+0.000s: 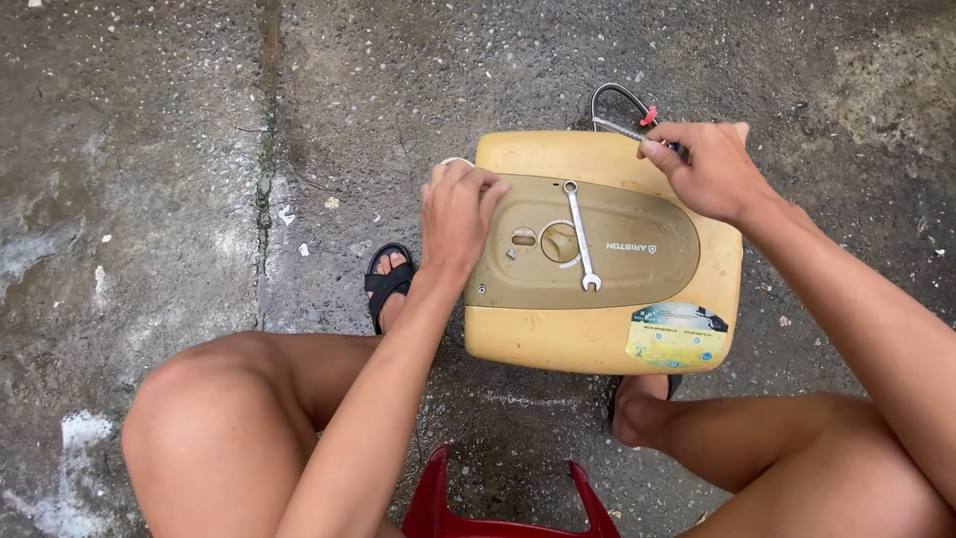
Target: The person uses a screwdriver to remove several screws from the top cover of a yellow water heater. After removing the screws, the person lifts off the cover to reveal the internal components and wiring.
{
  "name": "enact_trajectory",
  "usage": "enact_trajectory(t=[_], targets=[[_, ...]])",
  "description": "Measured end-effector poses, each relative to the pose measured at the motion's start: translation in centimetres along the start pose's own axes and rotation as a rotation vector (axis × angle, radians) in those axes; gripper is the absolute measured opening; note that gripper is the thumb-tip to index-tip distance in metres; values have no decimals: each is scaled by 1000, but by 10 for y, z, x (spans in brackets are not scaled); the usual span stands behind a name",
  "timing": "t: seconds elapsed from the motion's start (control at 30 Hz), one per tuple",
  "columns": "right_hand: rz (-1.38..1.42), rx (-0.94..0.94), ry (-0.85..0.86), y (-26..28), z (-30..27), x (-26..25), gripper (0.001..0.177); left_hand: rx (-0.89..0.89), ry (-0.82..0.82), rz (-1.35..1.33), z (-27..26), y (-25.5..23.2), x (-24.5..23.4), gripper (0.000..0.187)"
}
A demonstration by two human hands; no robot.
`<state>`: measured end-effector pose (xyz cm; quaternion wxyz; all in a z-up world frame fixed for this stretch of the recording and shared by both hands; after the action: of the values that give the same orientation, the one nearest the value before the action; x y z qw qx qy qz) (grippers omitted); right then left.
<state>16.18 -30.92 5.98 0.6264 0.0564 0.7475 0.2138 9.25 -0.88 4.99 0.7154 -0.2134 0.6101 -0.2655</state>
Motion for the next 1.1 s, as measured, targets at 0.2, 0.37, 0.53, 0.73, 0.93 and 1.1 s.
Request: enact_trajectory(t=[0.2, 0.37, 0.53, 0.73, 0.93, 1.1], targets=[[58, 39, 152, 30, -13, -4, 21, 246, 178, 104, -21, -24, 25, 8], [96, 134, 266, 38, -25, 17, 24, 224, 182, 138, -37, -29, 19, 16], [378, 224, 347, 49, -36, 18, 25, 193, 134, 88, -44, -48, 6, 25], [874, 206, 195, 115, -71, -23, 22, -102, 223, -694, -74, -101, 22, 54], [1079, 330, -104, 131, -110, -56, 19, -214, 347, -904, -116, -139, -18, 30], [1339, 279, -269, 95, -119, -99, 20, -147, 607, -627, -159, -136, -58, 39]])
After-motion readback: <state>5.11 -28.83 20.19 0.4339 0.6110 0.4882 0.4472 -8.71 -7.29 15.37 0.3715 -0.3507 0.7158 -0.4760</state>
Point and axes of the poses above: each hand's wrist, its own z-axis towards the middle knuckle, its own x-axis out of the palm, y = z × x, the point moved 8 cm from there along z, towards the middle knuckle, and after that the axes turned 3 degrees about x, right-handed, at the moved point
